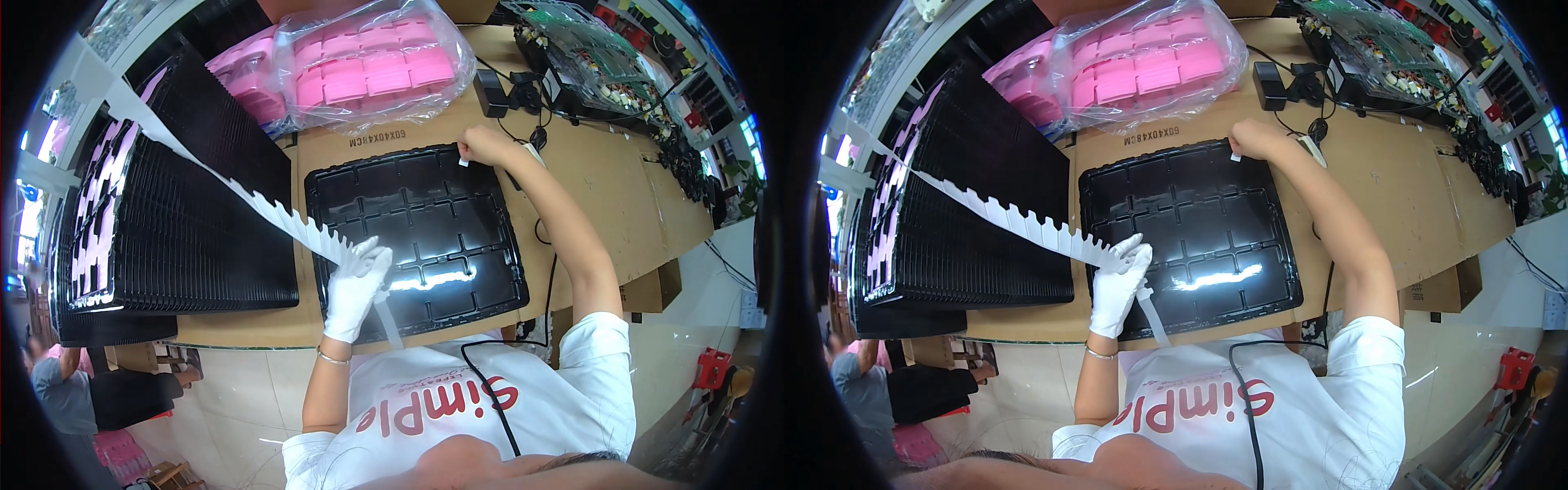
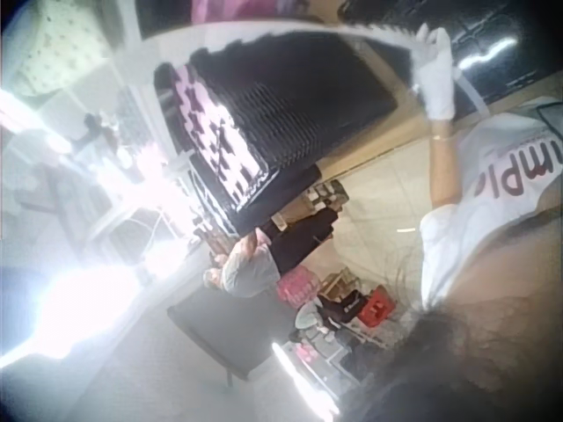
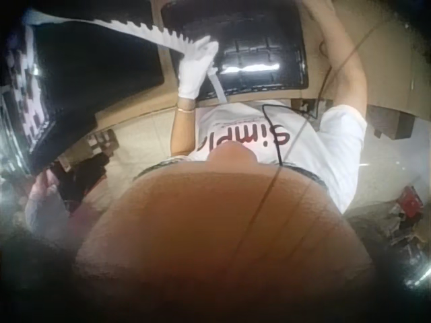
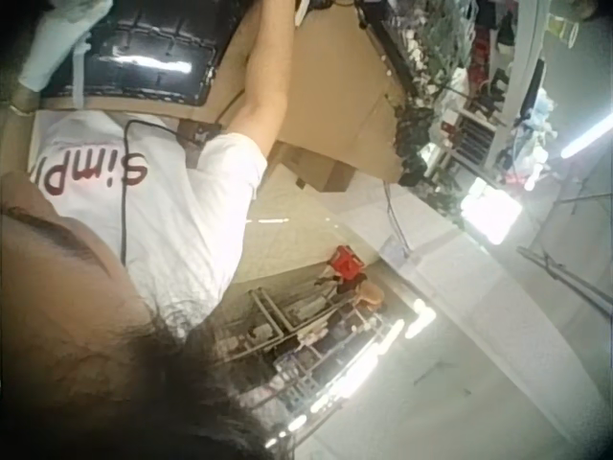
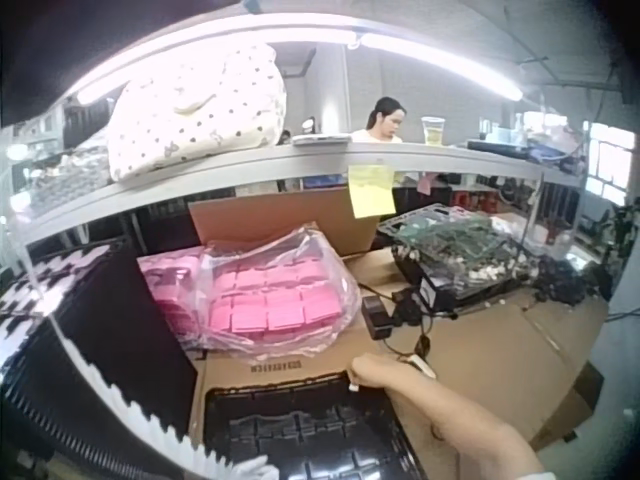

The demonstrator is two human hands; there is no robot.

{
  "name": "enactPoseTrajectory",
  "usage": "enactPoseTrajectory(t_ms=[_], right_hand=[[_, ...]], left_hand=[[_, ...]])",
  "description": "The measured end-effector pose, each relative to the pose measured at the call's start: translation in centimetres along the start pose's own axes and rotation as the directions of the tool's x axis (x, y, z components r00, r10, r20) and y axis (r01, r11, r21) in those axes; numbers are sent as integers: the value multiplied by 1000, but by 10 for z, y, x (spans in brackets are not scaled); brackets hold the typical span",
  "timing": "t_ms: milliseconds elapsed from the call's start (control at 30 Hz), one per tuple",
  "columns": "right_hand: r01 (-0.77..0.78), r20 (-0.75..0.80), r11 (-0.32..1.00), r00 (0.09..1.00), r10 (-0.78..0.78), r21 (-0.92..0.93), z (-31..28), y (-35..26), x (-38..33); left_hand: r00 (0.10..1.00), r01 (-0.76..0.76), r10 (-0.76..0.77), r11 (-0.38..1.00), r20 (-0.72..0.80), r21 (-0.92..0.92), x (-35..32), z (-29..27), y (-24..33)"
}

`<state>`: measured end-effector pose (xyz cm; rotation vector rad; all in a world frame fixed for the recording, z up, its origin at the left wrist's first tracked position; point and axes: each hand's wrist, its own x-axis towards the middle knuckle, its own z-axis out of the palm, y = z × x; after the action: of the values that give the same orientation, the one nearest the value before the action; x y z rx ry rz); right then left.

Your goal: The person places pink plastic inserts into black plastic trays. They then apply a white adhesive strip along the edges of the black tray and press it down. The person repeats this process for multiple trays, stacking the finished units to the left.

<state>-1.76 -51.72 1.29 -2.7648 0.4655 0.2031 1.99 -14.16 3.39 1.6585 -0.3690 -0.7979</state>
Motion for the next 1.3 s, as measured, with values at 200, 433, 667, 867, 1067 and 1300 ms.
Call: enactPoseTrajectory(t_ms=[200, 433, 667, 867, 1067, 1300], right_hand=[[20, -123, 996, 992, -10, 83, 15, 10, -6], [110, -287, 984, 956, -65, 142, 33, 22, -7], [71, -278, 984, 960, -23, 165, 32, 19, -5], [39, -279, 982, 960, 15, 187, 36, 19, -3], [23, -285, 973, 957, 45, 229, 45, 24, -7], [5, -134, 707, 983, 128, 708, 37, 22, -30]], left_hand=[[1000, 4, -4, 1000, -11, -12, -4, -4, -7], [999, 29, -31, 997, -27, -65, -5, -8, -13], [997, 59, -65, 989, -40, -139, -18, -17, -12], [987, 130, -137, 988, -88, -84, -26, -24, -12], [990, 101, -109, 991, -94, -83, -29, -26, -17], [972, 45, -67, 994, -227, -102, -37, -25, -12]])
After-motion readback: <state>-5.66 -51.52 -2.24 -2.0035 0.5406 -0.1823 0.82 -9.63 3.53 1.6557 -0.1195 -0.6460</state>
